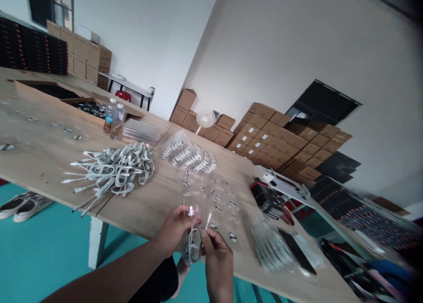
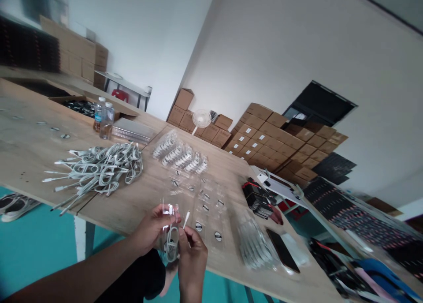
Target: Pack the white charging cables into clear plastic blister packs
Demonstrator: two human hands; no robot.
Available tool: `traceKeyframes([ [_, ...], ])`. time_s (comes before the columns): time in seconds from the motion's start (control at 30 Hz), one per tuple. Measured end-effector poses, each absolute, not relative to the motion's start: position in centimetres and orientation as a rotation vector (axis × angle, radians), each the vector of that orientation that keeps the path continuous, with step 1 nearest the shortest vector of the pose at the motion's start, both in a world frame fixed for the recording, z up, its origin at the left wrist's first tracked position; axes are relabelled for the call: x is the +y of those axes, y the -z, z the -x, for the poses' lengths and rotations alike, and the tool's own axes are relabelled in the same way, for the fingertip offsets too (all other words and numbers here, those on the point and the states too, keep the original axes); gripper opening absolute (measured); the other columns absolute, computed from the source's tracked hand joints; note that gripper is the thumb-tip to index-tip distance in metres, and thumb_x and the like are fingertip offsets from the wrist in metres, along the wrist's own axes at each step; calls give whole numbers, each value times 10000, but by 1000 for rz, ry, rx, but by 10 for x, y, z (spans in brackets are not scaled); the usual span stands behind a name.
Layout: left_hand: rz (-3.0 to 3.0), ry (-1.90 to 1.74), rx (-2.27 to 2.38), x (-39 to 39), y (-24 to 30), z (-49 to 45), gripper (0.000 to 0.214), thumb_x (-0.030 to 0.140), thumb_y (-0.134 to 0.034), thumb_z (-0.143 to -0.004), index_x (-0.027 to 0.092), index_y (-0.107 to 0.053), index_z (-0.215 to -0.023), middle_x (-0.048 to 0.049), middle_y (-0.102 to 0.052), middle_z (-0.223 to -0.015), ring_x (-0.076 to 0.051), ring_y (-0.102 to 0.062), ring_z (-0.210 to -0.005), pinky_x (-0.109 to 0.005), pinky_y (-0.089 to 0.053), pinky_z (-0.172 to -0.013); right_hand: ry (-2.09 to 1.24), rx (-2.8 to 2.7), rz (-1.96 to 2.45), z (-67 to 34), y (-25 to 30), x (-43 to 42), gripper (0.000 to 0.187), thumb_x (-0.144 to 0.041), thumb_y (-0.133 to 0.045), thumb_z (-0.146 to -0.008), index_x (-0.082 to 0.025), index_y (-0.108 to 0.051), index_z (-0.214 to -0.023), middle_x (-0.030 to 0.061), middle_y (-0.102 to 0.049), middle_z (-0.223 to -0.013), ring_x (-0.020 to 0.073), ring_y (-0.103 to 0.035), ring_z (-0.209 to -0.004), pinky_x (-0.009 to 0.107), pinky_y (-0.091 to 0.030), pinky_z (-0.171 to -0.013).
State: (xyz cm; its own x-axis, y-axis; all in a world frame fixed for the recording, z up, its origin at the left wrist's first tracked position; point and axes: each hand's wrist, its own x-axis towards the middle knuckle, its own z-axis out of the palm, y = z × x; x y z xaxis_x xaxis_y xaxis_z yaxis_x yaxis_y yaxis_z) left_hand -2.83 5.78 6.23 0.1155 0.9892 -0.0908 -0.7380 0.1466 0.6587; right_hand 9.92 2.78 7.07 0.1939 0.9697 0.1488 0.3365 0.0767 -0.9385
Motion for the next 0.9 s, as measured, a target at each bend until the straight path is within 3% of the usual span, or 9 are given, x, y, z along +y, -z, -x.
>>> traceKeyframes([
  [0.13,-551,-1303,582,57,-64,31,358,332,-849,-567,149,-681,-824,-37,-672,-680,-157,-609,-589,-279,-459,-588,-993,-1284,1373,-100,-76,28,380,-454,-699,-735,-146,-720,-956,-29,-581,-589,119,-455,-518,227,-382,-511],
  [0.3,-600,-1270,506,56,-60,31,350,366,-831,-589,147,-670,-810,-68,-686,-716,-166,-611,-571,-292,-462,-576,-1069,-1321,1367,-103,-74,28,391,-524,-632,-788,-146,-715,-844,-32,-524,-544,123,-439,-531,227,-360,-525],
  [0.47,-590,-1295,557,57,-55,30,341,333,-842,-569,146,-684,-805,-61,-694,-723,-163,-619,-595,-273,-448,-597,-1038,-1249,1384,-103,-71,29,355,-485,-718,-705,-136,-710,-767,-40,-515,-518,102,-411,-485,218,-341,-484],
  [0.7,-522,-1352,577,54,-55,23,292,250,-830,-543,142,-678,-768,-39,-670,-687,-154,-605,-634,-269,-451,-636,-779,-1365,1487,-98,-73,32,293,-443,-720,-672,-150,-715,-689,48,-693,-654,172,-576,-575,256,-442,-547],
  [0.9,-482,-1381,711,56,-53,14,331,306,-854,-518,145,-661,-732,0,-610,-617,-126,-552,-557,-249,-416,-554,-732,-1472,1524,-93,-76,31,296,-449,-687,-711,-163,-710,-638,38,-674,-576,184,-593,-552,255,-433,-525],
])
